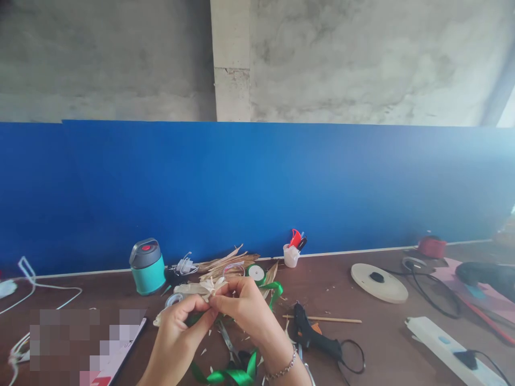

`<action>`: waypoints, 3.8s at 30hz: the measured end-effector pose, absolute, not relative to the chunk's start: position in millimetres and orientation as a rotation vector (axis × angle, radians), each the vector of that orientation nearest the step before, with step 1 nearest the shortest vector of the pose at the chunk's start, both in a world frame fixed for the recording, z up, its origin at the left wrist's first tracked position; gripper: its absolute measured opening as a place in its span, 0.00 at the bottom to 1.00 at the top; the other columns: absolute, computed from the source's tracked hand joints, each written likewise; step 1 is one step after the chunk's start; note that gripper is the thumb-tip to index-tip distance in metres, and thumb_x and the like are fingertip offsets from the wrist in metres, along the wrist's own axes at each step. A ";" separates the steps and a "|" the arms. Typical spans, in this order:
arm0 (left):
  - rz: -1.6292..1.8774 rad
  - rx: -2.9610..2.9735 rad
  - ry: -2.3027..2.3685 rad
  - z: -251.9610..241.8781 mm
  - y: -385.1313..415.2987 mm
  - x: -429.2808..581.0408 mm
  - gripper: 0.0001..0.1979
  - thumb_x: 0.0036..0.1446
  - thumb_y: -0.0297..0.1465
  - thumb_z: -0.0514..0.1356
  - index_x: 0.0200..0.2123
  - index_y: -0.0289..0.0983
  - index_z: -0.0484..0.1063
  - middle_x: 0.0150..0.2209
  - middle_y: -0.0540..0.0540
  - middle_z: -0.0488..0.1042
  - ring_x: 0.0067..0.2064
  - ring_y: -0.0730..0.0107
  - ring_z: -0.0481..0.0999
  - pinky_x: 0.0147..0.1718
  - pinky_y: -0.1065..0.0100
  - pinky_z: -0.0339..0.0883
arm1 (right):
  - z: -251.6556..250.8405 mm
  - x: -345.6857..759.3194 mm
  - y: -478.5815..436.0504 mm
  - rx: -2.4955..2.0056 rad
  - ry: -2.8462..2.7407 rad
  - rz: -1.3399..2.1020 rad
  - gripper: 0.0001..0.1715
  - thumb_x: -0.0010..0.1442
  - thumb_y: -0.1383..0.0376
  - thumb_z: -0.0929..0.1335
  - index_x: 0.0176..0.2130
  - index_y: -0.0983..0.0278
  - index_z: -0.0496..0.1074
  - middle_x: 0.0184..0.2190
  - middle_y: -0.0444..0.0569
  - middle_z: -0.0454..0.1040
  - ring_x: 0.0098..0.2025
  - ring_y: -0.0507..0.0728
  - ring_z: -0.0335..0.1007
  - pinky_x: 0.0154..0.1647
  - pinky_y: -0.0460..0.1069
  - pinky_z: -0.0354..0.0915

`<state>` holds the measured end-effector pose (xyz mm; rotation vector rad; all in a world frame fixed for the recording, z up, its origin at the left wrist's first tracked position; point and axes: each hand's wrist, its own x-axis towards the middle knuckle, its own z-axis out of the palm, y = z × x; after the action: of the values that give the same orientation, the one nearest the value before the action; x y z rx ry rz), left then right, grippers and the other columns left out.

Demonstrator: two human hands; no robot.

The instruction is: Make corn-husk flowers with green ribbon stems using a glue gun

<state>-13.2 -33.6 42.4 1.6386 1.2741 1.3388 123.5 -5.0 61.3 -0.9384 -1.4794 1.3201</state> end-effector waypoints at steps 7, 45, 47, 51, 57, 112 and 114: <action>1.465 1.457 1.186 39.6 -28.0 -21.1 0.15 0.52 0.38 0.60 0.20 0.36 0.67 0.19 0.54 0.62 0.24 0.75 0.59 0.24 0.74 0.54 | 66.2 126.9 -7.2 -0.898 -1.515 1.372 0.14 0.51 0.57 0.71 0.35 0.65 0.75 0.27 0.45 0.73 0.29 0.50 0.65 0.30 0.44 0.59; 1.477 1.587 1.077 48.0 -23.8 -27.9 0.10 0.55 0.36 0.58 0.28 0.36 0.73 0.28 0.48 0.72 0.33 0.66 0.70 0.33 0.71 0.62 | 55.5 114.1 -6.8 -1.036 -1.463 1.170 0.08 0.46 0.67 0.67 0.18 0.67 0.72 0.15 0.42 0.67 0.19 0.47 0.55 0.20 0.44 0.49; 1.506 1.605 1.091 49.4 -23.6 -27.9 0.09 0.54 0.35 0.59 0.27 0.37 0.73 0.30 0.47 0.73 0.36 0.64 0.71 0.35 0.70 0.62 | 55.9 114.1 -7.0 -1.055 -1.472 1.152 0.08 0.46 0.67 0.67 0.19 0.67 0.72 0.15 0.42 0.67 0.19 0.47 0.55 0.20 0.44 0.49; 1.519 1.385 1.066 47.0 -24.6 -22.6 0.10 0.51 0.37 0.61 0.28 0.36 0.74 0.25 0.49 0.72 0.28 0.68 0.69 0.28 0.72 0.61 | 57.1 113.7 -9.3 -1.051 -1.470 1.167 0.08 0.46 0.67 0.68 0.19 0.68 0.72 0.15 0.42 0.68 0.19 0.47 0.56 0.20 0.44 0.50; 1.543 1.238 1.044 46.4 -25.8 -17.8 0.09 0.46 0.36 0.63 0.25 0.34 0.74 0.23 0.49 0.72 0.26 0.69 0.70 0.27 0.72 0.63 | 59.8 112.7 -13.2 -1.043 -1.457 1.177 0.08 0.48 0.67 0.68 0.19 0.67 0.72 0.14 0.41 0.67 0.18 0.47 0.56 0.19 0.43 0.50; 1.574 1.014 1.072 44.7 -26.4 -9.5 0.09 0.43 0.36 0.66 0.24 0.35 0.76 0.11 0.58 0.55 0.16 0.78 0.55 0.17 0.75 0.51 | 56.9 114.3 -10.3 -1.041 -1.559 0.964 0.11 0.51 0.68 0.68 0.37 0.66 0.77 0.30 0.49 0.78 0.31 0.55 0.70 0.32 0.47 0.65; 1.573 1.011 1.058 42.8 -25.1 -9.1 0.09 0.43 0.36 0.66 0.25 0.36 0.77 0.11 0.57 0.56 0.18 0.77 0.58 0.18 0.75 0.54 | 58.0 111.9 -12.2 -1.050 -1.522 0.929 0.11 0.50 0.70 0.68 0.36 0.66 0.77 0.27 0.47 0.77 0.30 0.55 0.70 0.31 0.47 0.64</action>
<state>-9.1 -25.1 42.8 1.0109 1.0576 1.5728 111.9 -12.2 58.0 -1.0502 -1.5223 0.9288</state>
